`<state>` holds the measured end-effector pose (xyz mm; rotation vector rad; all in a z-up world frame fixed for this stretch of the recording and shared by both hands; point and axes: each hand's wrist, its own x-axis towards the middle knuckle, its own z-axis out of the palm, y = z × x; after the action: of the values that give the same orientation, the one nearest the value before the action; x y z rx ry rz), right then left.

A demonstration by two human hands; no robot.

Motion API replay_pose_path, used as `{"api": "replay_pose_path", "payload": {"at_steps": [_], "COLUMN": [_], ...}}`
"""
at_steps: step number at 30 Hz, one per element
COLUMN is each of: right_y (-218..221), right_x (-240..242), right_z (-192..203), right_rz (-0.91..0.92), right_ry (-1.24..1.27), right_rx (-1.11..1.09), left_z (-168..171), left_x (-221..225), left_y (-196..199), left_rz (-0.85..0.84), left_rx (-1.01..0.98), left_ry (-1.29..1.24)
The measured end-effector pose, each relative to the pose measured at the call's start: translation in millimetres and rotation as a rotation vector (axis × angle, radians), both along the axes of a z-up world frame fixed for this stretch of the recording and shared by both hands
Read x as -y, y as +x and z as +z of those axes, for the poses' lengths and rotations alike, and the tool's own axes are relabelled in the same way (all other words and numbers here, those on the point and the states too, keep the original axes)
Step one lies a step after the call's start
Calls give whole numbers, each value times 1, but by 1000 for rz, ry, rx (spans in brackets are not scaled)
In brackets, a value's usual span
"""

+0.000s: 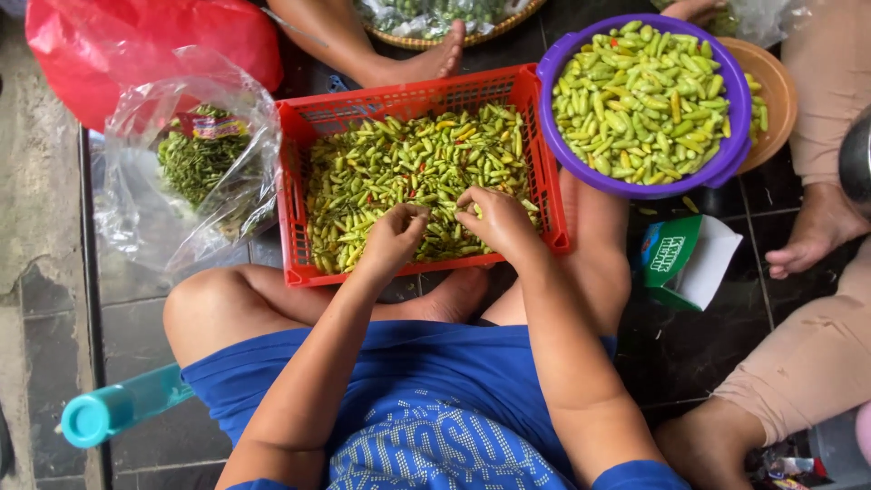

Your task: Removing the stems from small green chili peppers by hand while sitting on the floor.

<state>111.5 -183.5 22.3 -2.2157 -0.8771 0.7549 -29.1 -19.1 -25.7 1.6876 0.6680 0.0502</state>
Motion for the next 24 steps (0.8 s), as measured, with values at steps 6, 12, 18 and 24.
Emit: {"api": "replay_pose_path", "payload": {"at_steps": [6,12,18,24], "right_y": [-19,-6,7,2], "right_x": [-8,-1,-1,-6], "right_z": [-20,-30,-41,-38], "right_rz": [-68,-358,-311,-355], "right_ry": [450,844,960,888], "right_rx": [-243,-1188,-1356,-1272], "left_z": [11,39,43,26], "left_x": [3,-38,-56,-34], "left_y": [-1,-32,-60,-45], "left_rz": [39,132,-274,-317], "left_rx": [15,-10,-344,-196], "left_ry": [-23,148,774,807]}}
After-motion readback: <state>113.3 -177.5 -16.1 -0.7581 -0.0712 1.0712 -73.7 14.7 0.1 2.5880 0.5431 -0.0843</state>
